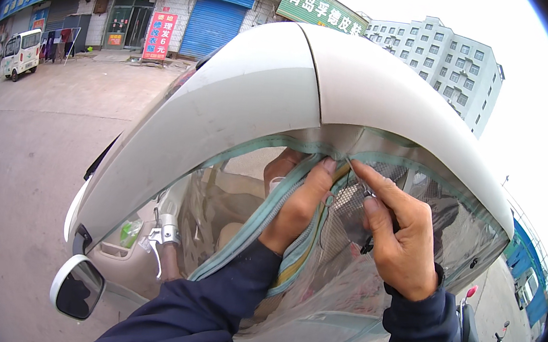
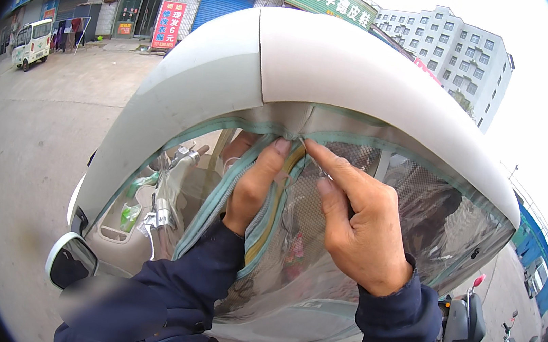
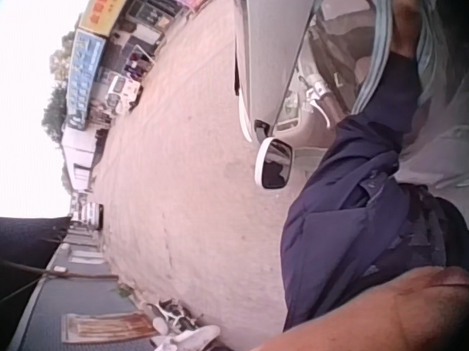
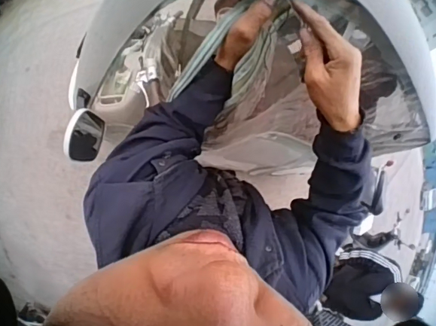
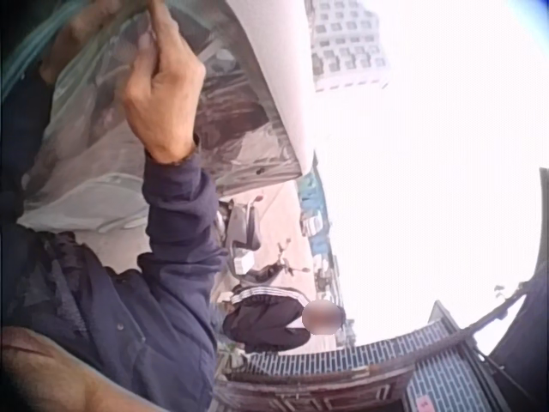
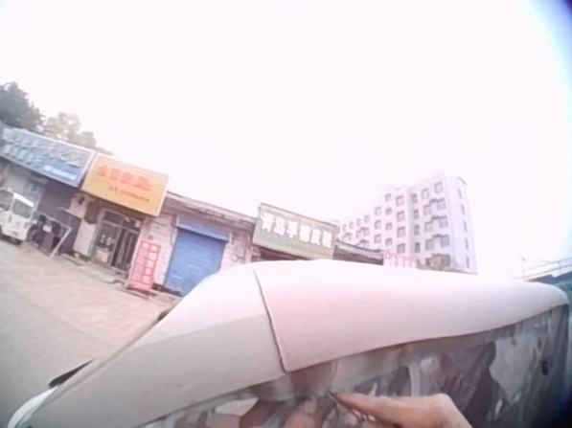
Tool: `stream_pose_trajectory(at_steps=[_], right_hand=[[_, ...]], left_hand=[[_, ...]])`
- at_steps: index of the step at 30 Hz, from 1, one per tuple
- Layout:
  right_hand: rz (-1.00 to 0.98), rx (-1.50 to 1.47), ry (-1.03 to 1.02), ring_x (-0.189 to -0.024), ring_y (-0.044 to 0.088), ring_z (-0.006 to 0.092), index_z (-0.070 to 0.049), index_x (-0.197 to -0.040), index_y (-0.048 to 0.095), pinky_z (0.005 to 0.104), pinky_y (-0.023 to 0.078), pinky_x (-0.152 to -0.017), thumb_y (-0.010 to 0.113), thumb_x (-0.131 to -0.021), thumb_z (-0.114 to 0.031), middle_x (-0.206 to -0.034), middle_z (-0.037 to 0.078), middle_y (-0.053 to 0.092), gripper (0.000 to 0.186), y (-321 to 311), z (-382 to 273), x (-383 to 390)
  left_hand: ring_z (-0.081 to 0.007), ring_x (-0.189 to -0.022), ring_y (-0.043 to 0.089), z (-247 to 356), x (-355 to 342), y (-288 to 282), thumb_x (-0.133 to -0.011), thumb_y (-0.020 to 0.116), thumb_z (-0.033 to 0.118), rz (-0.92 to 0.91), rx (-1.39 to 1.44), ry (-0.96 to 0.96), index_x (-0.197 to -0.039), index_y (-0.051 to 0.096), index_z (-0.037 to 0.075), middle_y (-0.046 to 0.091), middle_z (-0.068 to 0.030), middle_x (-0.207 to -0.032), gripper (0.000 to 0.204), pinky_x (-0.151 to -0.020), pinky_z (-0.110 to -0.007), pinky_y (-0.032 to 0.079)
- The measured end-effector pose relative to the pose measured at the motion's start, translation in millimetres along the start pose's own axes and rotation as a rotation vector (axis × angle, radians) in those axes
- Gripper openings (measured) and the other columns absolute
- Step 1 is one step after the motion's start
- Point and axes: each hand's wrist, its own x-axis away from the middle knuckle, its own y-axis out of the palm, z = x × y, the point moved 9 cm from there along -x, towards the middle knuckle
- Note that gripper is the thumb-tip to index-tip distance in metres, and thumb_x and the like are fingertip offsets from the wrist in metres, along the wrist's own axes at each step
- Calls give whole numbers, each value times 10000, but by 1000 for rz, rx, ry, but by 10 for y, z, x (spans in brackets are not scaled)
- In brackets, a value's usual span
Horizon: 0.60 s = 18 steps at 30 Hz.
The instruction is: The person uses a small metal tool to pry and reseat the zipper tape of a transparent scooter windscreen cover along the top edge of the white fairing. They repeatedly lift the cover edge, insert the tool, and press the zipper into place, working along the seam.
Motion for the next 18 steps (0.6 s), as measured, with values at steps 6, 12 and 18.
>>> stream_pose_trajectory(at_steps=[6,12,18], right_hand=[[-2,-19,-11,-674,507,108,-9,-1432,635,260,450,-663,495,-988,-6,-840,58,651,466,33,69,8],[-17,-28,-50,-741,613,119,24,-1454,599,249,500,-727,457,-1008,-20,-981,118,737,470,59,95,-9],[-33,-68,-39,-771,680,148,34,-1450,598,265,535,-768,460,-1019,-10,-1034,152,760,454,87,112,-28]], left_hand=[[-86,-724,559,27,-22,-13,-992,649,91,1,-77,28,-1113,664,-14,663,-29,-866,161,-643,-275,459],[-90,-730,558,33,-21,-32,-989,653,87,-3,-127,46,-1100,662,-15,655,-27,-851,150,-640,-283,451],[-100,-768,577,43,-31,-32,-987,653,82,2,-97,34,-1096,664,-24,673,-37,-881,152,-673,-280,466]])
